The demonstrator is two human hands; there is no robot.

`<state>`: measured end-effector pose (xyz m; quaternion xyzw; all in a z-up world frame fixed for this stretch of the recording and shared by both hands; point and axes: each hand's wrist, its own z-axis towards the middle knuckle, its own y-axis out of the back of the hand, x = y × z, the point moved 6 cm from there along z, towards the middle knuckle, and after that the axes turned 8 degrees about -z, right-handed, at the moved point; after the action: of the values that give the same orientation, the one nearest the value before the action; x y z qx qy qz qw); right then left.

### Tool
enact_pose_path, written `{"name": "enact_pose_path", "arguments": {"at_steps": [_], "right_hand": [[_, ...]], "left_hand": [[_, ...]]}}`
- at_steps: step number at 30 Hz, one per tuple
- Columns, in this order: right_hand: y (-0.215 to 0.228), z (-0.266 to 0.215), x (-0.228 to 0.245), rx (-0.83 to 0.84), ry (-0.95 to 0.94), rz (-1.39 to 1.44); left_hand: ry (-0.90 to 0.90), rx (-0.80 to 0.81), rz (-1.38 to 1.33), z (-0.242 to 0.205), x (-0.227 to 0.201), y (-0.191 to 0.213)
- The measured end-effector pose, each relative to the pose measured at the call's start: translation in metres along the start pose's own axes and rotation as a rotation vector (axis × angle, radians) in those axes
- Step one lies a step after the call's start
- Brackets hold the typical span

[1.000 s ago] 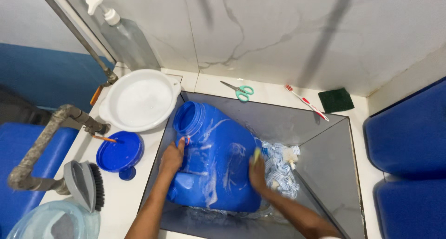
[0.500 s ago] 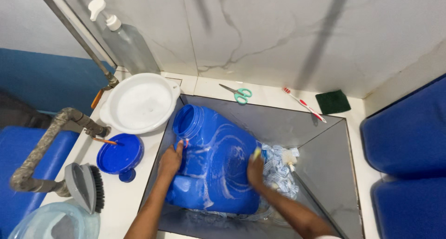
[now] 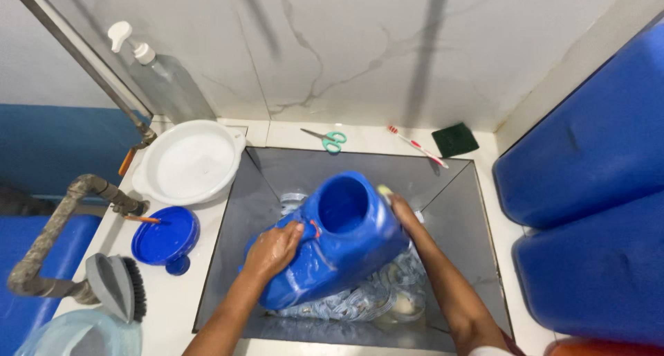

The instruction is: The person cleans a blue plastic jerrycan by rinsing it with tap water, scrubbing the interior with a toothbrush and a long-handled brush, and wiping the exterior with a sponge. The person also uses scissors to cut a plastic seal from the container's neck.

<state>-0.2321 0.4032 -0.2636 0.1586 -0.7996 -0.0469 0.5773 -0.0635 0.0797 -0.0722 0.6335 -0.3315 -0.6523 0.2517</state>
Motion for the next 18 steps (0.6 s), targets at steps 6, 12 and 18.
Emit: {"name": "enact_pose_path", "arguments": {"at_steps": [6,12,18], "right_hand": [[0.011,0.006,0.012,0.381,0.392,-0.098],[-0.022,-0.032,-0.108,0.163,-0.131,-0.057],[-0.078,-0.052,-0.012,-0.35,0.292,-0.029]], "left_hand": [[-0.338,0.231,0.249,0.039,-0.023,-0.007],[-0.407,-0.68,0.409,0.061,-0.011,-0.006],[0.24,-0.323,-0.128,0.081,0.057,-0.042]]}}
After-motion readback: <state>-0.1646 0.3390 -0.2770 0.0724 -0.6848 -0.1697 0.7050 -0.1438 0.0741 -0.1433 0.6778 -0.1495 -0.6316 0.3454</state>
